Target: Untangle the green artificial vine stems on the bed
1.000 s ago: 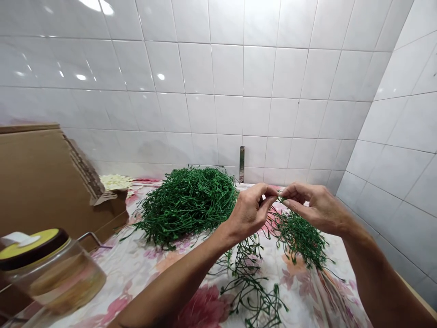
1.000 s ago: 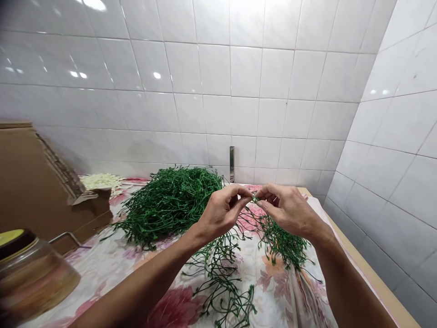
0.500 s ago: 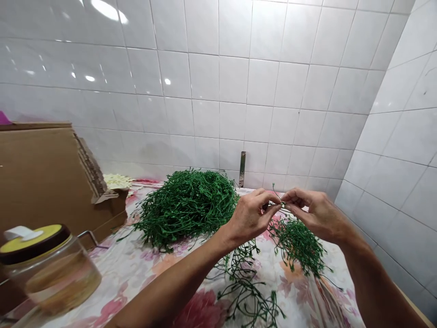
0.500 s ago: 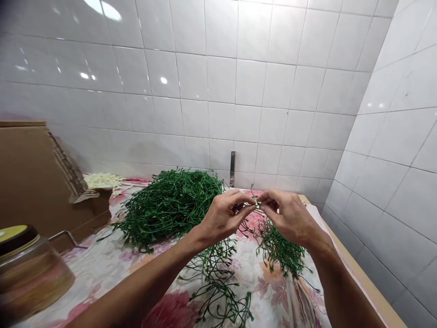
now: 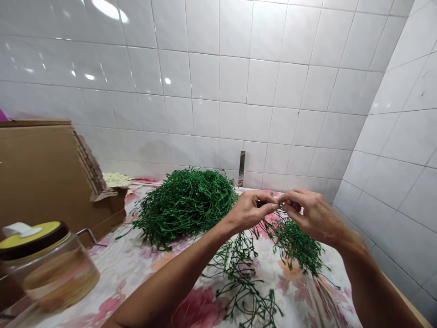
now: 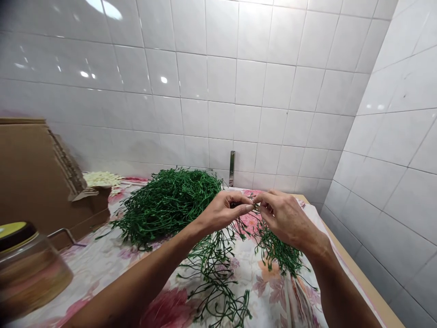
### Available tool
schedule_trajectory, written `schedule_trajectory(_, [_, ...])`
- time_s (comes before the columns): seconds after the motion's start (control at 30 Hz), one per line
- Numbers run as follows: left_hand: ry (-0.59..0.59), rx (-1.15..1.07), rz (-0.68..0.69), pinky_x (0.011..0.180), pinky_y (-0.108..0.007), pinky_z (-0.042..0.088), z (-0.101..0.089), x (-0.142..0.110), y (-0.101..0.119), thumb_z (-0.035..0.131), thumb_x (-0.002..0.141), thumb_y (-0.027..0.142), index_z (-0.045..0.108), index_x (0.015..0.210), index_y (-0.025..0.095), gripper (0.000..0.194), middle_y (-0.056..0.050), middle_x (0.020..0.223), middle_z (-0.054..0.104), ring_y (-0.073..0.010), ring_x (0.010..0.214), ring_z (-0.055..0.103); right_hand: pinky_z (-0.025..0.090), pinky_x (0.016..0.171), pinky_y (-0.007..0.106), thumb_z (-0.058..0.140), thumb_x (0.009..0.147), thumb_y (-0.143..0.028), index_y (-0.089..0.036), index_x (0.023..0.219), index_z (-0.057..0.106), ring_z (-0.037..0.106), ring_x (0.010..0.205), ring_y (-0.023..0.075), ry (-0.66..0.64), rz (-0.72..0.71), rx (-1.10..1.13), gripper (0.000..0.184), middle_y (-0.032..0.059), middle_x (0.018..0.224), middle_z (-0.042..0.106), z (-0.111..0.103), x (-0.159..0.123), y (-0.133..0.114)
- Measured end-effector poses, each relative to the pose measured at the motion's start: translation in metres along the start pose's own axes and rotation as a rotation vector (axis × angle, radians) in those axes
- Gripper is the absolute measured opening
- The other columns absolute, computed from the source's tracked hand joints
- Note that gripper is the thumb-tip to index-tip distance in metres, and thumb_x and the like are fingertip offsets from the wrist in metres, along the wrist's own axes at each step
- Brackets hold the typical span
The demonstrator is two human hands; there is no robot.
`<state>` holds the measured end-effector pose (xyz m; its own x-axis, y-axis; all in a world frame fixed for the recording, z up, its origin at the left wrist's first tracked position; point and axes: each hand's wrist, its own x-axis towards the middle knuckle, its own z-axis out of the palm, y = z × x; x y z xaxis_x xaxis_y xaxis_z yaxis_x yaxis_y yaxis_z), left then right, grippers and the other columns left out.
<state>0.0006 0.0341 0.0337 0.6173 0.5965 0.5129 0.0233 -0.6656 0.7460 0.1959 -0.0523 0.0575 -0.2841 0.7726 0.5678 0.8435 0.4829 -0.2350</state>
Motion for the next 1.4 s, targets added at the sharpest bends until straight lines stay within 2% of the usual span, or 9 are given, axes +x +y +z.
schedule_trajectory(0.27, [-0.027, -0.01, -0.005, 0.059, -0.024, 0.038, -0.001, 0.001, -0.002, 0.07, 0.086, 0.039, 0.079, 0.084, 0.015, 0.026, -0.002, 0.072, 0.065, -0.0108, 0.064, 0.049, 0.052, 0.076, 0.034, 0.055, 0.099, -0.023, -0.022, 0.103, 0.068, 0.064, 0.082, 0.0169, -0.02, -0.054, 0.086, 0.014, 0.0056, 0.104, 0.071, 0.001, 0.001, 0.003])
schedule_trajectory(0.4, [-0.041, -0.039, -0.014, 0.059, -0.024, 0.038, -0.005, 0.001, -0.001, 0.067, 0.088, 0.043, 0.079, 0.085, 0.015, 0.031, -0.003, 0.074, 0.065, -0.0111, 0.065, 0.049, 0.051, 0.072, 0.033, 0.054, 0.099, -0.023, -0.021, 0.099, 0.065, 0.061, 0.075, 0.0157, 0.003, -0.065, 0.14, 0.011, 0.0035, 0.092, 0.071, 0.007, 0.003, 0.003])
schedule_trajectory(0.63, [-0.183, -0.164, -0.073, 0.057, -0.023, 0.037, -0.011, 0.003, -0.004, 0.072, 0.083, 0.045, 0.076, 0.078, 0.014, 0.032, -0.002, 0.069, 0.062, -0.0106, 0.064, 0.047, 0.043, 0.063, 0.028, 0.056, 0.096, -0.02, -0.02, 0.093, 0.066, 0.053, 0.065, 0.012, -0.079, -0.055, 0.138, 0.01, -0.0013, 0.077, 0.065, 0.005, 0.002, 0.004])
schedule_trajectory(0.77, [-0.195, -0.139, -0.125, 0.057, -0.024, 0.038, -0.01, 0.003, -0.005, 0.072, 0.081, 0.039, 0.074, 0.075, 0.015, 0.026, -0.002, 0.068, 0.061, -0.0112, 0.064, 0.049, 0.039, 0.063, 0.027, 0.056, 0.093, -0.014, -0.021, 0.092, 0.065, 0.05, 0.064, 0.0114, -0.099, -0.076, 0.032, 0.011, -0.0027, 0.075, 0.064, 0.005, 0.0, 0.002])
schedule_trajectory(0.9, [-0.17, -0.036, -0.136, 0.057, -0.024, 0.036, -0.008, 0.003, -0.005, 0.069, 0.08, 0.032, 0.071, 0.072, 0.014, 0.02, -0.001, 0.066, 0.059, -0.011, 0.062, 0.047, 0.035, 0.061, 0.027, 0.054, 0.089, -0.011, -0.021, 0.082, 0.059, 0.048, 0.062, 0.0117, -0.076, -0.093, -0.1, 0.013, -0.0027, 0.071, 0.062, 0.017, 0.003, 0.001])
schedule_trajectory(1.07, [-0.076, 0.108, -0.124, 0.054, -0.024, 0.034, -0.002, 0.003, -0.009, 0.066, 0.081, 0.03, 0.072, 0.071, 0.013, 0.02, 0.0, 0.062, 0.058, -0.0107, 0.057, 0.046, 0.036, 0.062, 0.028, 0.052, 0.087, -0.012, -0.019, 0.082, 0.057, 0.048, 0.061, 0.0134, 0.029, -0.017, -0.138, 0.01, 0.0003, 0.071, 0.061, 0.032, 0.004, 0.031])
schedule_trajectory(1.2, [0.025, 0.066, -0.102, 0.057, -0.025, 0.038, 0.007, 0.005, -0.017, 0.069, 0.083, 0.037, 0.078, 0.081, 0.013, 0.025, -0.004, 0.07, 0.066, -0.0127, 0.063, 0.052, 0.043, 0.066, 0.028, 0.056, 0.093, -0.025, -0.018, 0.089, 0.065, 0.056, 0.065, 0.0147, 0.25, 0.213, -0.036, 0.012, 0.0017, 0.074, 0.066, 0.025, -0.013, 0.065])
schedule_trajectory(1.3, [0.009, -0.038, -0.163, 0.059, -0.026, 0.04, 0.013, 0.008, -0.026, 0.071, 0.082, 0.041, 0.079, 0.084, 0.015, 0.027, -0.005, 0.073, 0.069, -0.0129, 0.065, 0.054, 0.044, 0.063, 0.028, 0.058, 0.094, -0.034, -0.018, 0.089, 0.066, 0.056, 0.06, 0.0146, 0.376, 0.384, 0.025, 0.019, 0.0012, 0.072, 0.065, 0.024, -0.034, 0.079])
schedule_trajectory(1.4, [-0.043, -0.161, -0.242, 0.058, -0.024, 0.038, 0.02, 0.01, -0.036, 0.074, 0.08, 0.043, 0.078, 0.079, 0.013, 0.03, -0.002, 0.067, 0.064, -0.0104, 0.061, 0.05, 0.045, 0.063, 0.028, 0.06, 0.093, -0.037, -0.018, 0.089, 0.066, 0.055, 0.059, 0.015, 0.43, 0.443, 0.063, 0.02, 0.0004, 0.069, 0.063, 0.034, -0.052, 0.082])
